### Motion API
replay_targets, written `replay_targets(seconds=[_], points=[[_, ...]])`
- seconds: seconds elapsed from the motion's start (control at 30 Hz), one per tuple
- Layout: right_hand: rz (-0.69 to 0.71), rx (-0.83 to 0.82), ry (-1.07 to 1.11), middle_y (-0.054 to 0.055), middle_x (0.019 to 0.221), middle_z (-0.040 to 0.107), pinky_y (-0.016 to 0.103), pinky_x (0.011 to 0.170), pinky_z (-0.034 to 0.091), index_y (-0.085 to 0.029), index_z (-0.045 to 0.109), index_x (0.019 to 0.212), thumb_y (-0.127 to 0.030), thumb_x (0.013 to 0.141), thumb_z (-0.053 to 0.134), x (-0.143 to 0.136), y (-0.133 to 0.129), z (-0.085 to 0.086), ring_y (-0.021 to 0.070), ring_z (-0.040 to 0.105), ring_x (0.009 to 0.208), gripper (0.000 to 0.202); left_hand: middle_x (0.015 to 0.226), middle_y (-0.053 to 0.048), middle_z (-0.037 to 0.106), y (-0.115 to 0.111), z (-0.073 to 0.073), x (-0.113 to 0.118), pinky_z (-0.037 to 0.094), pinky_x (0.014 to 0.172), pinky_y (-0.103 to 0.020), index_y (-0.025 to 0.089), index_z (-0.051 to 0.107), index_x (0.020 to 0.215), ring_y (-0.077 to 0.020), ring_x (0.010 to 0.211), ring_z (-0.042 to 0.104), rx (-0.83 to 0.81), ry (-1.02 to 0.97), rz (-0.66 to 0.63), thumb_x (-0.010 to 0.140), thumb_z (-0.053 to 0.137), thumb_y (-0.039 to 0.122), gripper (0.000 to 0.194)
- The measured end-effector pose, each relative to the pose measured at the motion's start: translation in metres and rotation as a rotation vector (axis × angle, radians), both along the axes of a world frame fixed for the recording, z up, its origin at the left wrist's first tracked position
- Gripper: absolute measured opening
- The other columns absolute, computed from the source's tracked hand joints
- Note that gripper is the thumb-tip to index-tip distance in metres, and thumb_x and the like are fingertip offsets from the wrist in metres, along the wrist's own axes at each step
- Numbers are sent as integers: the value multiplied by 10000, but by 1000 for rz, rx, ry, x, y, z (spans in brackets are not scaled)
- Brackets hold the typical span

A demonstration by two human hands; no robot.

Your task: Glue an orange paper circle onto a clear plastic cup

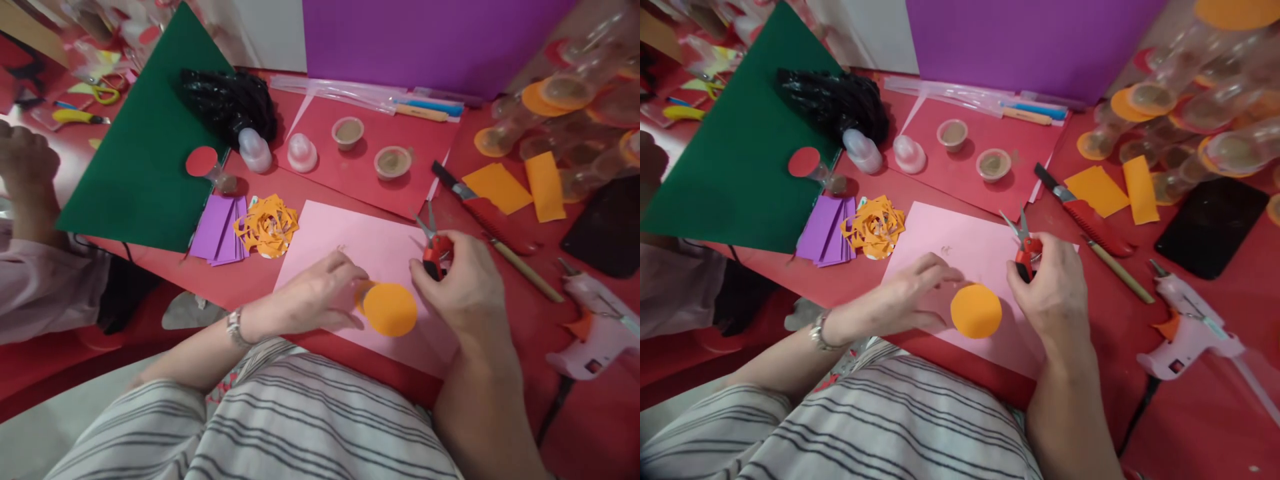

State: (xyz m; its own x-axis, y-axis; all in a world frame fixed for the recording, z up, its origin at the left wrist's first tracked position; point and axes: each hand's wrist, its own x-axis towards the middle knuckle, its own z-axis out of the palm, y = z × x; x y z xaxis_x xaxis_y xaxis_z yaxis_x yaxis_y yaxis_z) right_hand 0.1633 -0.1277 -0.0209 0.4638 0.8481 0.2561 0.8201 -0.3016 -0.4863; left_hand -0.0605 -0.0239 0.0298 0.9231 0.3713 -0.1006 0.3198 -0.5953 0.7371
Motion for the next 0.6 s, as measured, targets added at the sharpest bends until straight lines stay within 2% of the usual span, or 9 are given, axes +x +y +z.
replay_targets(seconds=[0.1, 0.23, 0.3, 0.47, 0.6], points=[[22, -51, -99, 159, 998, 627, 487, 874, 488, -165, 574, 1117, -385, 796, 587, 2, -2, -5, 333, 578, 977, 390, 1236, -139, 585, -11, -14, 22, 552, 974, -370, 154, 539, 1264, -244, 1132, 609, -107, -34, -78, 726, 864, 288, 643], [18, -158, -197, 150, 990, 610, 468, 857, 468, -169, 567, 1128, -356, 804, 605, 5, -6, -5, 331, 549, 979, 376, 1194, -139, 648, -13, -24, 39, 504, 1012, -391, 137, 600, 1160, -243, 1115, 620, -79, -84, -112, 819, 724, 192, 367], [3, -223, -242, 155, 975, 604, 449, 825, 465, -154, 567, 1118, -359, 819, 616, 8, -8, -3, 330, 545, 961, 366, 1131, -112, 690, -5, -23, 42, 494, 1008, -402, 151, 612, 1120, -237, 1075, 642, -39, -104, -105, 817, 693, 160, 314], [-39, -345, -323, 144, 941, 601, 395, 728, 442, -152, 570, 1076, -381, 819, 675, 15, -11, 3, 323, 549, 915, 360, 1125, -119, 705, 27, -10, 49, 527, 944, -404, 155, 616, 1092, -251, 1056, 658, 80, -179, 128, 834, 722, 265, 300], [-49, -453, -342, 144, 951, 611, 364, 677, 423, -156, 569, 1038, -386, 823, 701, 11, -11, 9, 311, 569, 892, 342, 1140, -117, 698, 40, -11, 61, 543, 885, -343, 142, 629, 1100, -226, 1036, 670, 87, -187, 74, 823, 706, 176, 289]])
